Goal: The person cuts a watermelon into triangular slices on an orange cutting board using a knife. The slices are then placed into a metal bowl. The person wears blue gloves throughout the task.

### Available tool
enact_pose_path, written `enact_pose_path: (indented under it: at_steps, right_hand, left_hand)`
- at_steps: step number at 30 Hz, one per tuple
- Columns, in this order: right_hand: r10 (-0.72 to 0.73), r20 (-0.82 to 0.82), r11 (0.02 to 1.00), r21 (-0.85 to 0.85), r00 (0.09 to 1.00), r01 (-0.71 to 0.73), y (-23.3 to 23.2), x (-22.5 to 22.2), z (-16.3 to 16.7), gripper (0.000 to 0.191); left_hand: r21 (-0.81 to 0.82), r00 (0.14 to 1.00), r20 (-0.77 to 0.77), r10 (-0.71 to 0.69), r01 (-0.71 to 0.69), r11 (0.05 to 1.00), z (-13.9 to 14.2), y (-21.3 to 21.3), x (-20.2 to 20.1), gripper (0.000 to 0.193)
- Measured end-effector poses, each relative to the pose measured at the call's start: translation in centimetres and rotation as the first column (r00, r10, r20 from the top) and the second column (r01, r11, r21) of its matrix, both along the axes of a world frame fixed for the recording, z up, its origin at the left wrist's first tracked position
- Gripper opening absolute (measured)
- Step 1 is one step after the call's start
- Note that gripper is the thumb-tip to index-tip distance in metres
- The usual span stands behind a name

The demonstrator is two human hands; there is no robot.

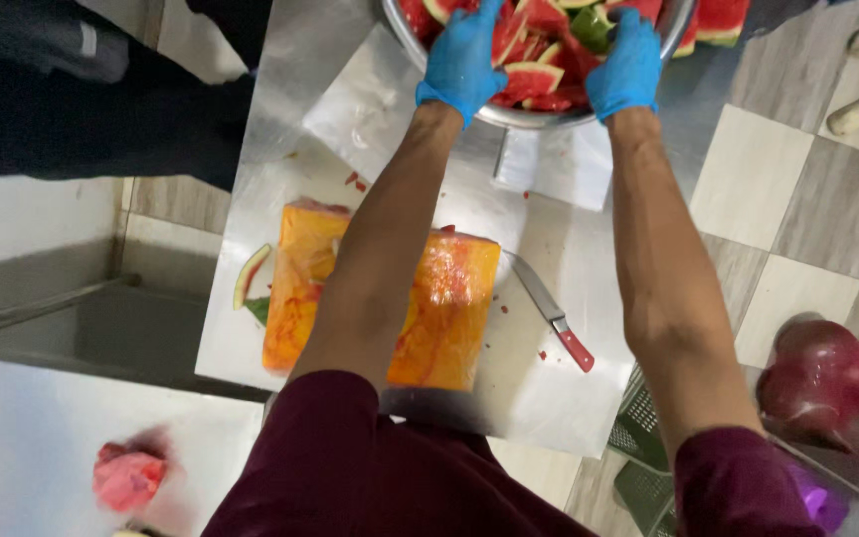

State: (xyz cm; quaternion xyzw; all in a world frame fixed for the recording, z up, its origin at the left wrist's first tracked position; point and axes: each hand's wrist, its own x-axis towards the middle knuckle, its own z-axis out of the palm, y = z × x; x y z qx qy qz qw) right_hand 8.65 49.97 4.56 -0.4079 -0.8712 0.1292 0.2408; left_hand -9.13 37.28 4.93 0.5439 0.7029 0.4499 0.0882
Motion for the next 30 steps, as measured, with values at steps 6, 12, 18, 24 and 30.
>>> enact_pose_path:
  at_steps: [6, 12, 18, 24, 30]
  right_hand:
    - [-0.016, -0.328, 0.984, -0.172, 0.945, -0.044, -12.0, 6.4, -1.9, 0.038]
    - [-0.162, -0.141, 0.492, -0.869, 0.977, -0.044, -32.9, 10.7, -5.3, 0.083]
    - [0.204, -0.085, 0.882, -0.416, 0.975, -0.221, -44.8, 5.3, -7.5, 0.119]
    - [0.064, 0.134, 0.946, -0.323, 0.989, -0.017, -45.2, 1.7, -9.5, 0.057]
    - [-0.474, -0.02, 0.354, -0.92, 0.88, 0.169, -42.2, 7.5, -6.8, 0.038]
  left_hand:
    - [0.217, 0.998, 0.055, -0.024, 0.011, 0.976, -1.1, -2.7, 0.0, 0.085]
    - [0.012, 0.829, 0.527, 0.189, -0.23, 0.973, -1.3, -28.2, -1.7, 0.053]
    - [-0.491, 0.944, 0.283, 0.171, -0.011, 0.871, -4.4, -42.9, -1.1, 0.102]
    - [-0.446, 0.955, 0.086, 0.284, -0.218, 0.868, -8.0, -41.4, 3.1, 0.129]
    - [-0.502, 0.912, 0.103, 0.398, -0.298, 0.812, -10.3, -38.7, 4.8, 0.11]
